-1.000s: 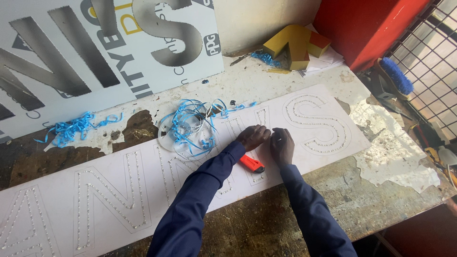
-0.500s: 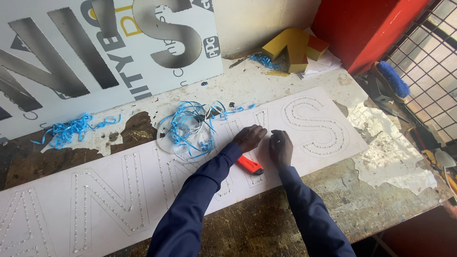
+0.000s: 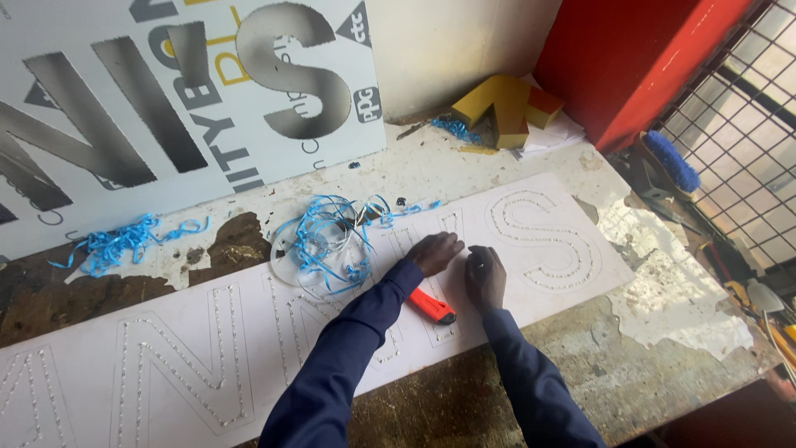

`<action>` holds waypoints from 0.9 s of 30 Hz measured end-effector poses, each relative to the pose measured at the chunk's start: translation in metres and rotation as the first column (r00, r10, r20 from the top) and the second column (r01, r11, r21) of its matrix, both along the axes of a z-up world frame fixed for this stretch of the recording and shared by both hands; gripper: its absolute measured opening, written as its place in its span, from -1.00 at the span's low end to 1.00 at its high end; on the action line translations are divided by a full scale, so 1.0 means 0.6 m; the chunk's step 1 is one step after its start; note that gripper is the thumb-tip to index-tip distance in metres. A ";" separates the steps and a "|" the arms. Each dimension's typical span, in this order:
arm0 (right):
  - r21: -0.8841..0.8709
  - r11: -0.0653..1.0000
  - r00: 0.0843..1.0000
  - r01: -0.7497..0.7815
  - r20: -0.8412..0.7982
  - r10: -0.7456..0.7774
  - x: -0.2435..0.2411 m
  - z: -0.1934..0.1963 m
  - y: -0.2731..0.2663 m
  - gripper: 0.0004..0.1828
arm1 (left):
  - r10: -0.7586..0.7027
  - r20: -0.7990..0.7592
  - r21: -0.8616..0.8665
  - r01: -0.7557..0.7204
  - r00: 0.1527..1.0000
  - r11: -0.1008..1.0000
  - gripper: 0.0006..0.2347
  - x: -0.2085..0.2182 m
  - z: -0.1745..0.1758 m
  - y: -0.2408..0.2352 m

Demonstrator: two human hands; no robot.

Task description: The person assembles a sign by hand, pressing a blue-white LED strip onto a foam board with letter cutouts, then uses a red utility knife to cut the strip. The person then presses the remaining parts of the LED strip onto the board.

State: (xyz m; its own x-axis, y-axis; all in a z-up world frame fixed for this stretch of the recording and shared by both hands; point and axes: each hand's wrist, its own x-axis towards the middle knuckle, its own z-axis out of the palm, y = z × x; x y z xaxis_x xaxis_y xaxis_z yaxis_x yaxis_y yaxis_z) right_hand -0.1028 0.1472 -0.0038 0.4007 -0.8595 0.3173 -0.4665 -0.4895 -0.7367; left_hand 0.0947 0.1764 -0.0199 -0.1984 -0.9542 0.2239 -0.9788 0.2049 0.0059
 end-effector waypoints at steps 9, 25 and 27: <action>-0.019 0.999 0.993 -0.047 0.104 0.049 -0.003 -0.018 -0.008 -0.70 | 0.002 0.169 -0.171 0.027 0.986 0.985 -0.51 -0.031 0.014 0.037; 0.107 0.992 0.988 -0.072 -0.130 0.085 0.057 0.048 -0.017 -0.67 | 0.133 -0.853 0.044 -0.183 0.505 0.982 -0.71 0.022 0.059 0.030; 0.080 0.979 0.970 -0.189 -0.143 0.199 0.082 0.057 -0.034 -0.74 | 0.085 -0.873 -0.007 -0.185 0.481 0.983 -0.73 0.029 0.058 0.020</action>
State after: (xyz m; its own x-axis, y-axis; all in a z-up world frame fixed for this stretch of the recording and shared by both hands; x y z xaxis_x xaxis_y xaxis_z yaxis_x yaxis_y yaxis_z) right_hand -0.0539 0.1265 0.0304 0.6003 -0.7775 0.1872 -0.4749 -0.5349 -0.6988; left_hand 0.1122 0.1883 0.0146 0.2730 -0.9177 0.2887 -0.5035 0.1194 0.8557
